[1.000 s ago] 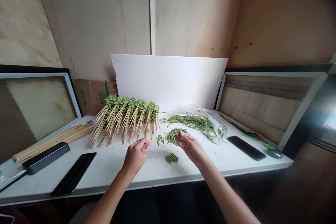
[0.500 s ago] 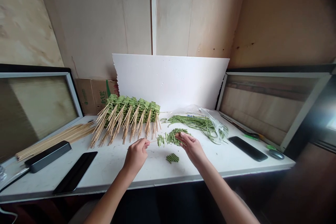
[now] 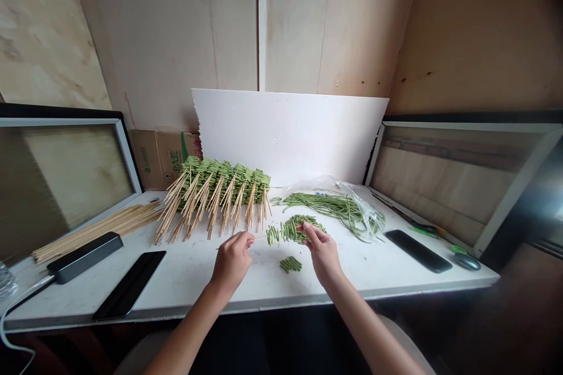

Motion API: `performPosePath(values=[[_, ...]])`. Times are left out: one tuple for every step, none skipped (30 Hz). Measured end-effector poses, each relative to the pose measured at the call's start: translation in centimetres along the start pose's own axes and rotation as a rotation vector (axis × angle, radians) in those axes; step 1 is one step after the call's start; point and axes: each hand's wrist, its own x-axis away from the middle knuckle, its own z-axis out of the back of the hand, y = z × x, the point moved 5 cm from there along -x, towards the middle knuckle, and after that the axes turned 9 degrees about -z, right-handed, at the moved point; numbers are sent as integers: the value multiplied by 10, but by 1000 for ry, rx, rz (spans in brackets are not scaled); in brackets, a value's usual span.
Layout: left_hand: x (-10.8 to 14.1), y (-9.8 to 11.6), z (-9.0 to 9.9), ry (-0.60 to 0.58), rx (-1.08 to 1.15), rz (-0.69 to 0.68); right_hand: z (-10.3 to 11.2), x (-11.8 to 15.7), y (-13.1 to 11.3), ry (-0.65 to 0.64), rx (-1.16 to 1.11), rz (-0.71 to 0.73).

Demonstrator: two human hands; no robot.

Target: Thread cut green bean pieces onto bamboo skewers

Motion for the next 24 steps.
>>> performPosePath(values=[[0, 0, -1, 0, 2, 3, 0, 0, 0, 5, 7, 9], [1, -1, -1, 0, 4, 6, -1, 1, 0, 11, 11, 18], [1, -1, -2, 3, 6, 7, -1, 1, 0, 19, 13, 25], [1, -1, -2, 7, 7, 8, -2, 2, -1, 27, 11, 29], [2, -1, -2, 11, 6, 9, -2, 3, -1, 36, 7, 32], [2, -1, -3, 14, 5, 8, -3, 4, -1, 43, 1, 31], [2, 0, -3, 16, 4, 6, -4, 6, -1, 49, -5, 27], [2, 0, -3, 18, 4, 3, -4, 7, -2, 56, -13, 21], [2, 1, -3, 17, 5, 0, -5, 8, -3, 62, -21, 15], [2, 2, -4, 16, 8, -2, -6, 10, -4, 67, -26, 10], [2, 3, -4, 15, 11, -3, -6, 11, -6, 69, -29, 7], [3, 4, -4, 14, 13, -2, -7, 13, -7, 69, -29, 7], [3, 5, -4, 13, 13, -2, -8, 14, -9, 71, -29, 11], [3, 6, -4, 15, 10, -3, -8, 15, -10, 73, -29, 16], [3, 7, -4, 17, 6, -8, -9, 16, -10, 77, -30, 18], [3, 8, -4, 22, 0, -16, -9, 17, -9, 84, -30, 16], [3, 9, -4, 25, -5, -27, -9, 17, -7, 94, -33, 10], [3, 10, -5, 28, -9, -37, -8, 17, -3, 106, -38, 0], [4, 11, -5, 31, -11, -44, -8, 16, 1, 112, -44, -14], [4, 11, -6, 31, -9, -47, -8, 15, 4, 115, -51, -27], [4, 11, -7, 28, -4, -44, -8, 14, 7, 115, -62, -38], [4, 10, -7, 26, 3, -36, -8, 13, 9, 110, -71, -48], [4, 9, -7, 24, 11, -24, -9, 12, 10, 98, -76, -55], [4, 7, -7, 24, 18, -8, -9, 11, 9, 82, -73, -57]])
